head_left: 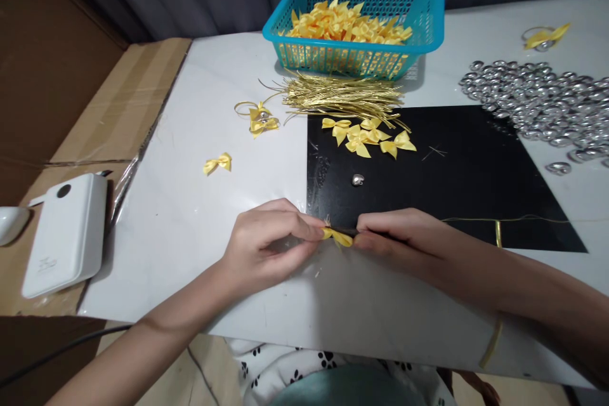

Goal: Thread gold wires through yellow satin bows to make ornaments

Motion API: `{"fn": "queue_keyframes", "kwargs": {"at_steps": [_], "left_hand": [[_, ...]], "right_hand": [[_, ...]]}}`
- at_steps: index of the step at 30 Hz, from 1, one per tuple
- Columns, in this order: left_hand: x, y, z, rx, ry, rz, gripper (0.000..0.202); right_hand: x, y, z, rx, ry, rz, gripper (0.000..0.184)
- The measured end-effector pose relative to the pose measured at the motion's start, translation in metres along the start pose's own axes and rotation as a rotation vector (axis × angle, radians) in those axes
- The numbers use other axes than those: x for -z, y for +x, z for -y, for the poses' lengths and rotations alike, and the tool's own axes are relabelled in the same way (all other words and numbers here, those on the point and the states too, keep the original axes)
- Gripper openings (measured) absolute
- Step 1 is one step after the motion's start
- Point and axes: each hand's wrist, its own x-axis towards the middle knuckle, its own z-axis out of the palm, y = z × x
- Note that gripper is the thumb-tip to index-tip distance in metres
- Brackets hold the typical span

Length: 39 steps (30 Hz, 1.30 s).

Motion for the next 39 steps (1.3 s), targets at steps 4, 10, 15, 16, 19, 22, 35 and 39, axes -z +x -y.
{"fn": "queue_keyframes", "kwargs": {"at_steps": [4, 10, 15, 16, 19, 22, 35, 39], "left_hand": [[0.001, 0.0, -0.001, 0.005, 0.005, -0.007, 0.013], [0.001, 0.001, -0.001, -0.005, 0.001, -0.007, 0.015], [0.0, 0.001, 0.0, -0.029, 0.016, 0.038, 0.017], [0.0, 0.001, 0.0, -0.037, 0.022, 0.046, 0.017], [0.0, 0.001, 0.0, -0.06, 0.031, 0.074, 0.018], [-0.001, 0.002, -0.001, -0.071, 0.028, 0.106, 0.018], [-0.002, 0.002, -0.002, -0.014, -0.009, 0.12, 0.017], [-0.002, 0.001, -0.003, -0.036, -0.02, 0.121, 0.017]], "right_hand": [[0.001, 0.0, -0.001, -0.016, -0.004, -0.051, 0.043], [0.002, 0.003, -0.001, -0.018, 0.007, -0.146, 0.046], [0.01, 0.002, -0.006, -0.095, 0.234, -0.257, 0.052], [0.013, 0.001, -0.008, -0.099, 0.316, -0.282, 0.052], [0.029, -0.003, -0.011, -0.098, 0.541, -0.397, 0.053], [0.046, -0.008, -0.012, -0.094, 0.578, -0.576, 0.051], [-0.005, 0.006, 0.002, -0.083, 0.282, 0.037, 0.042], [-0.006, 0.01, 0.004, -0.121, 0.282, -0.007, 0.032]]}}
